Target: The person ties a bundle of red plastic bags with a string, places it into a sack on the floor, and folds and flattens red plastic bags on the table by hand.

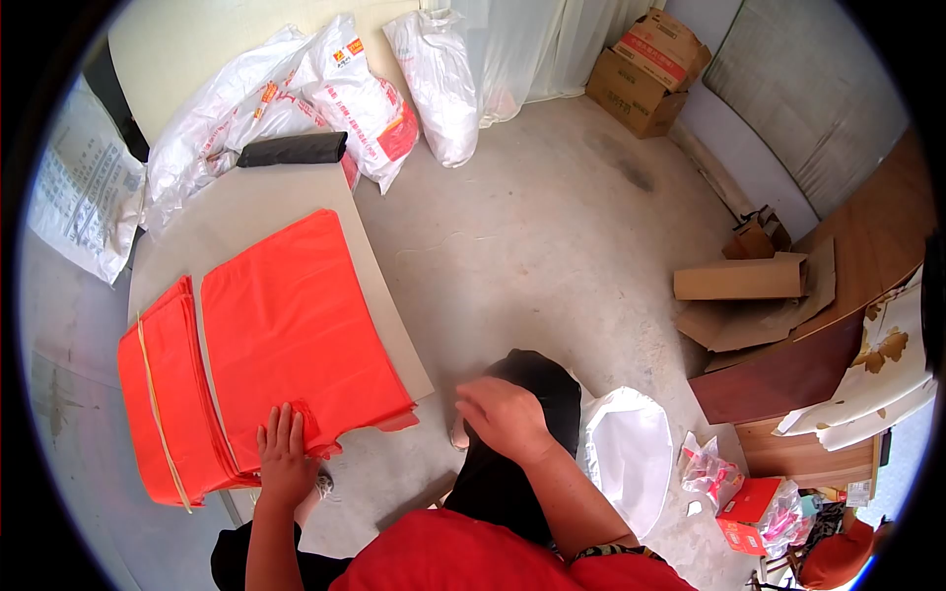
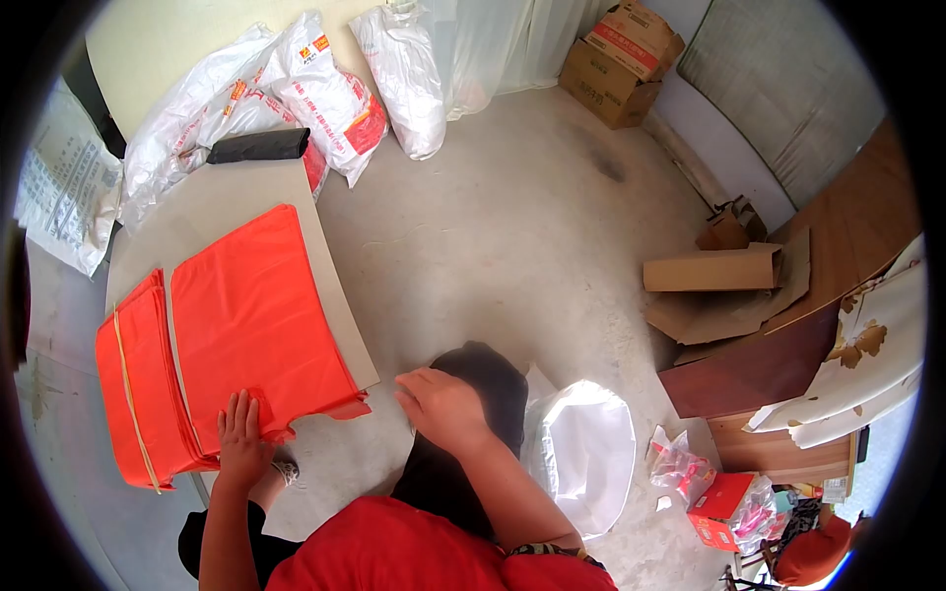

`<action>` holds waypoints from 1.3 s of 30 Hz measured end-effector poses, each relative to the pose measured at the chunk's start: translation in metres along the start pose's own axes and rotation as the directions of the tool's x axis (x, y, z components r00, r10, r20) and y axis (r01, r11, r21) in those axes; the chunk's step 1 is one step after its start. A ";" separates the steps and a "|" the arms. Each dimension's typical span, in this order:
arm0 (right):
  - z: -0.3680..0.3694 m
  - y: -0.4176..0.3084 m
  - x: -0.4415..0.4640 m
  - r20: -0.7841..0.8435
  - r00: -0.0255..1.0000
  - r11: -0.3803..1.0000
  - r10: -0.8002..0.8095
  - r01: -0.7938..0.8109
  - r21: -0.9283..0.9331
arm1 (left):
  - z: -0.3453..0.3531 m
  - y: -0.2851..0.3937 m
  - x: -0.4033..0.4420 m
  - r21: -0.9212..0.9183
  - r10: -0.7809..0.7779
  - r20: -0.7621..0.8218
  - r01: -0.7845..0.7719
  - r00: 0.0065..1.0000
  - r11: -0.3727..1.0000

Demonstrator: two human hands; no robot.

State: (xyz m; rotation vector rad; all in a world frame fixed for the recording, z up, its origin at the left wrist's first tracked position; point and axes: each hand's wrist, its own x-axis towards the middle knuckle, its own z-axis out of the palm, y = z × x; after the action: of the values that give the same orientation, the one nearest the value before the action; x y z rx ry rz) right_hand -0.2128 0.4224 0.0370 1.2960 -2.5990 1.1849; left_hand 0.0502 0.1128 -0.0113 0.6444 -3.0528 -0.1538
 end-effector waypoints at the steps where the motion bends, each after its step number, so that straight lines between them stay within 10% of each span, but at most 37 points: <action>1: 0.000 0.000 0.000 -0.002 1.000 1.000 -0.001 0.001 0.001 | -0.001 0.001 0.000 -0.001 0.000 0.001 0.000 1.000 1.000; 39: 0.001 0.000 0.000 0.016 1.000 1.000 0.006 -0.005 -0.006 | 0.004 -0.003 -0.002 0.005 0.014 -0.024 -0.014 1.000 1.000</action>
State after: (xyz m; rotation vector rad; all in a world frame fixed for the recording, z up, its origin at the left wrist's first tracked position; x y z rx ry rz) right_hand -0.2126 0.4221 0.0362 1.3041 -2.6170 1.1721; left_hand 0.0528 0.1107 -0.0160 0.6210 -3.0352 -0.1381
